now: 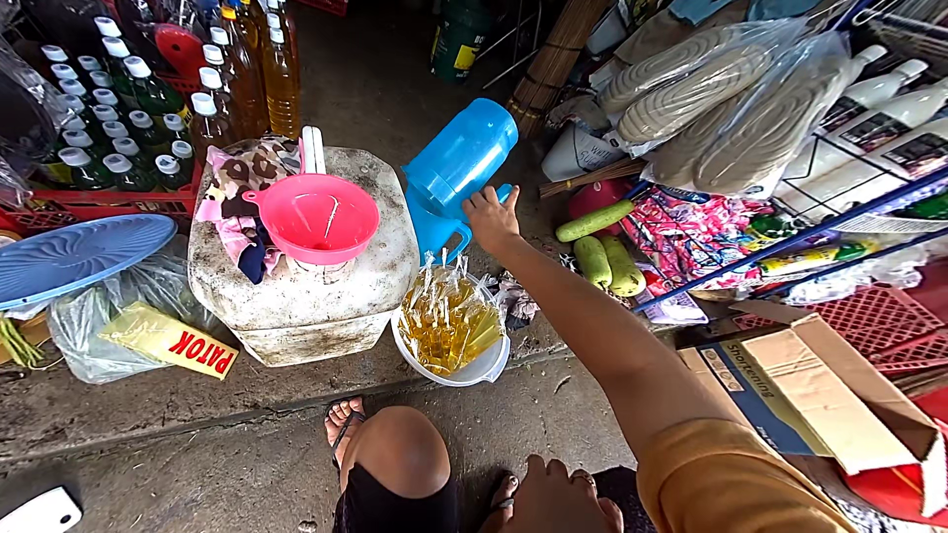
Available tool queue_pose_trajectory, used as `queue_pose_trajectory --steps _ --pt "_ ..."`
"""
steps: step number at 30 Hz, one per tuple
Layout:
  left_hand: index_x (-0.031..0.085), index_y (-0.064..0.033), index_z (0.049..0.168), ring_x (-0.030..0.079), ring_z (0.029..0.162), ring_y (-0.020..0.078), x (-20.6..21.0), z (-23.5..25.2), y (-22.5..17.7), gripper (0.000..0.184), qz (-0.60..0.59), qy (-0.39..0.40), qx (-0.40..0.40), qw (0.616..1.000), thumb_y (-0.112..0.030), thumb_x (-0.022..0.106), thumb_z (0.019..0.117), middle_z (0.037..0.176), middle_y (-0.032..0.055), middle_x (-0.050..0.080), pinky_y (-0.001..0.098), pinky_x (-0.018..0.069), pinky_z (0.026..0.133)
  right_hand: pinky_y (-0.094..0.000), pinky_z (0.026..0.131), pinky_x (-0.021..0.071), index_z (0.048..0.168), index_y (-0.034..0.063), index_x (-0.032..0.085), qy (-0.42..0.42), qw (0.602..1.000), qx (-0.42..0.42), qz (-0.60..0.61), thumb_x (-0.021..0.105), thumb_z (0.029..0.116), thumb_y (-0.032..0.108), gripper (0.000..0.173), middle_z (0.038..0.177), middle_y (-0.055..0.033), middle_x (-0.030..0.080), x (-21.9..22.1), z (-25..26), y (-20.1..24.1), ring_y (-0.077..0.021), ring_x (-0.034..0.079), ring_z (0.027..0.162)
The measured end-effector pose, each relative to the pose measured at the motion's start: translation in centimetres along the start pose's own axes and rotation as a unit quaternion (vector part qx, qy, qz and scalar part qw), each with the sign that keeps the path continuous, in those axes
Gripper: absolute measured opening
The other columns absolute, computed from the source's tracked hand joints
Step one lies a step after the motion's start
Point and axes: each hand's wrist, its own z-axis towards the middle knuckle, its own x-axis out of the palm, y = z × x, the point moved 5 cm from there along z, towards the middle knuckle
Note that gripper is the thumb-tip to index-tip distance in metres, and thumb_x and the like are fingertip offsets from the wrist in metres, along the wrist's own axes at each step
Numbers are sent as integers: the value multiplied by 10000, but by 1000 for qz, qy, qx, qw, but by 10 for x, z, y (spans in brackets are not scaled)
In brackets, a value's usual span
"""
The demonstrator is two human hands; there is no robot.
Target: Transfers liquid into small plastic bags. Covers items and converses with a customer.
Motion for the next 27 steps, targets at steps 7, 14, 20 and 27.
queue_pose_trajectory --steps 7,14,20,27 --pt "490 34 1416 512 1303 478 -1 0 -1 535 4 2 1 1000 -388 471 1088 1404 307 528 593 432 1002 -821 1106 131 1365 70 616 -1 1000 2 -1 594 957 -78 435 1445 -149 559 0 0 0 -428 380 1448" --pt "481 37 1423 511 1303 475 -2 -1 0 531 7 6 2 1000 -379 456 1095 1399 304 530 592 431 1005 -819 1104 141 1357 70 619 -1 1000 3 -3 597 946 -94 442 1430 -149 566 0 0 0 -431 388 1437" --pt "479 47 1422 508 1308 476 -3 -2 -1 536 0 5 0 1000 -374 471 1091 1407 312 522 597 431 1004 -824 1100 138 1362 71 619 -7 1000 0 1 588 955 -86 437 1430 -148 567 0 0 -1 -427 388 1440" --pt "474 51 1426 507 1311 473 -4 -2 -2 528 6 8 0 1000 -361 457 1097 1416 313 516 590 428 1007 -828 1101 134 1364 74 619 -7 1000 0 6 587 961 -76 430 1436 -154 565 0 0 -1 -431 384 1445"
